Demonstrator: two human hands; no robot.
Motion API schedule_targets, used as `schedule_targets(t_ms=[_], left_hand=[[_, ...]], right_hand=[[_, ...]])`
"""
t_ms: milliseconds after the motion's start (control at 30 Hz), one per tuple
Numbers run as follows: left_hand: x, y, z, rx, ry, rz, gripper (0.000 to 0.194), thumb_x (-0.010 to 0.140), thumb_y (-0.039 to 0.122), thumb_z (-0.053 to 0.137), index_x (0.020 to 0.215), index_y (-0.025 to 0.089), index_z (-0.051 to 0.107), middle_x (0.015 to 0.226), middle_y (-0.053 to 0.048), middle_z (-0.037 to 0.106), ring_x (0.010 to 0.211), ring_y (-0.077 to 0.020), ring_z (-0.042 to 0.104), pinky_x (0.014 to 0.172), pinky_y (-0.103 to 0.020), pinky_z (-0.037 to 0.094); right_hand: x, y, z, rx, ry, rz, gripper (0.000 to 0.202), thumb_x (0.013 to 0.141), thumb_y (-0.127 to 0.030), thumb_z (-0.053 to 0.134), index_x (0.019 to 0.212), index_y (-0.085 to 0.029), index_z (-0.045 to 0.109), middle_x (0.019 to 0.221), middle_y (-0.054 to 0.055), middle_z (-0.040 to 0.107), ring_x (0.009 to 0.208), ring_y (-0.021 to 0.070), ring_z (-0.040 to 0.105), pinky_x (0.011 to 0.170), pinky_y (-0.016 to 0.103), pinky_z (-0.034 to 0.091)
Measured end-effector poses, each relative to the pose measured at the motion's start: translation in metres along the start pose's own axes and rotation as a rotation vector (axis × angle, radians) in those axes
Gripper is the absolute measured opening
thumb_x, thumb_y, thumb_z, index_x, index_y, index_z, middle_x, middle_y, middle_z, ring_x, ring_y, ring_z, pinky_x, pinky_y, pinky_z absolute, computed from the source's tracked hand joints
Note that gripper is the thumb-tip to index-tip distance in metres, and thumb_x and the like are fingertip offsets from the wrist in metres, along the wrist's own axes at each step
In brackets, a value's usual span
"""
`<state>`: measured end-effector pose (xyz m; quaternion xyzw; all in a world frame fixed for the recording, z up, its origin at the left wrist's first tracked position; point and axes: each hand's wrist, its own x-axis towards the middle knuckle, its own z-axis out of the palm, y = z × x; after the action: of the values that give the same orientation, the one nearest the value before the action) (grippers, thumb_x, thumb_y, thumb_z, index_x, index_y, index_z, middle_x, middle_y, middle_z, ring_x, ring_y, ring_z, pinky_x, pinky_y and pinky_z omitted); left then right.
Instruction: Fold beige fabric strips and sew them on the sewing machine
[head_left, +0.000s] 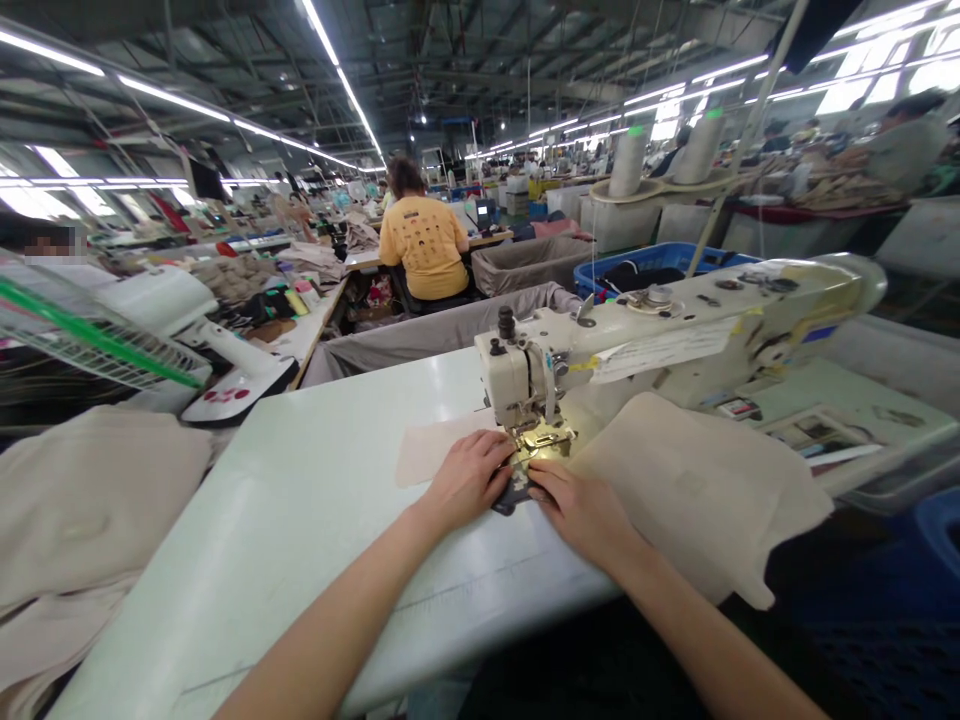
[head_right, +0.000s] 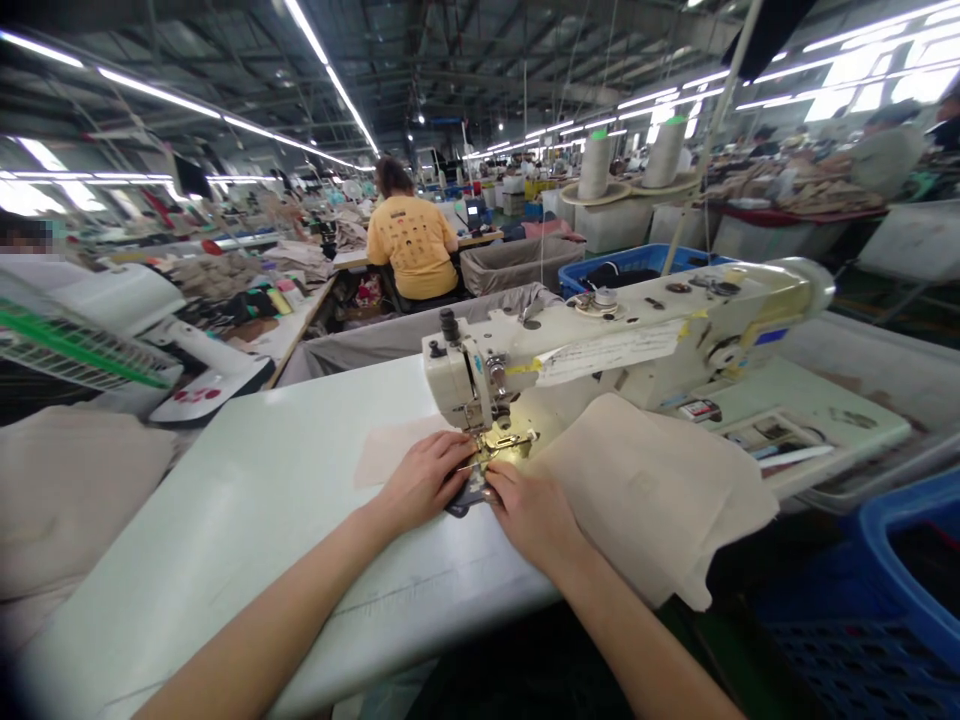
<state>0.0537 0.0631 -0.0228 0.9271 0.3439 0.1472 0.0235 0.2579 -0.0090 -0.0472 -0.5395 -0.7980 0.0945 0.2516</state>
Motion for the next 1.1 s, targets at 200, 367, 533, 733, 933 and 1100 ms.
schedule_targets(t_ms=[200,367,533,733,933,1100], left_hand=[[-0.015,0.04,-0.01,0.084,-0.136,-0.039,0.018,0.097,0.028,0.057,0.111,0.018,0.062,0.112,-0.01,0.064,0.107,-0.0274,0.058,0.09,-0.043,0.053],[-0.024,0.058,-0.013,0.108,-0.184,-0.021,0.023,0.095,0.019,0.057,0.117,0.016,0.059,0.123,-0.01,0.062,0.113,-0.0275,0.057,0.089,-0.042,0.055],[-0.028,0.058,-0.013,0.129,-0.186,-0.008,0.027,0.095,0.019,0.057,0.121,0.018,0.058,0.126,-0.011,0.061,0.113,-0.0284,0.058,0.087,-0.043,0.056],[-0.036,0.053,-0.005,0.123,-0.115,0.044,0.029,0.095,0.018,0.055,0.125,0.016,0.057,0.131,-0.013,0.059,0.118,-0.0297,0.057,0.093,-0.046,0.056],[-0.029,0.035,0.002,0.037,-0.042,0.113,0.03,0.097,0.02,0.051,0.126,0.013,0.056,0.131,-0.014,0.06,0.121,-0.0276,0.057,0.101,-0.043,0.054],[-0.013,0.017,0.001,0.026,-0.045,0.109,0.024,0.099,0.023,0.05,0.118,0.015,0.061,0.123,-0.013,0.062,0.115,-0.0268,0.059,0.098,-0.044,0.055]], right_hand=[[-0.011,0.005,-0.007,0.094,0.083,-0.019,0.023,0.098,-0.018,0.053,0.116,-0.019,0.068,0.122,0.008,0.07,0.103,0.0234,0.07,0.086,0.033,0.058],[-0.028,0.002,-0.006,0.098,0.085,-0.089,0.018,0.098,-0.018,0.055,0.111,-0.018,0.068,0.12,0.008,0.07,0.097,0.0229,0.071,0.08,0.031,0.058],[-0.04,-0.004,0.0,0.052,0.059,-0.121,0.017,0.096,-0.016,0.058,0.109,-0.016,0.068,0.116,0.009,0.071,0.094,0.0233,0.072,0.078,0.031,0.059],[-0.052,-0.006,0.004,-0.002,0.084,-0.138,0.024,0.096,-0.014,0.054,0.115,-0.016,0.068,0.122,0.01,0.07,0.094,0.0236,0.073,0.077,0.031,0.059],[-0.038,-0.003,0.002,-0.004,0.028,-0.109,0.025,0.096,-0.013,0.055,0.117,-0.016,0.068,0.124,0.01,0.07,0.094,0.0218,0.072,0.078,0.028,0.058],[-0.008,-0.001,-0.004,-0.039,-0.055,-0.036,0.019,0.098,-0.016,0.057,0.112,-0.019,0.07,0.119,0.007,0.071,0.093,0.0206,0.071,0.078,0.027,0.055]])
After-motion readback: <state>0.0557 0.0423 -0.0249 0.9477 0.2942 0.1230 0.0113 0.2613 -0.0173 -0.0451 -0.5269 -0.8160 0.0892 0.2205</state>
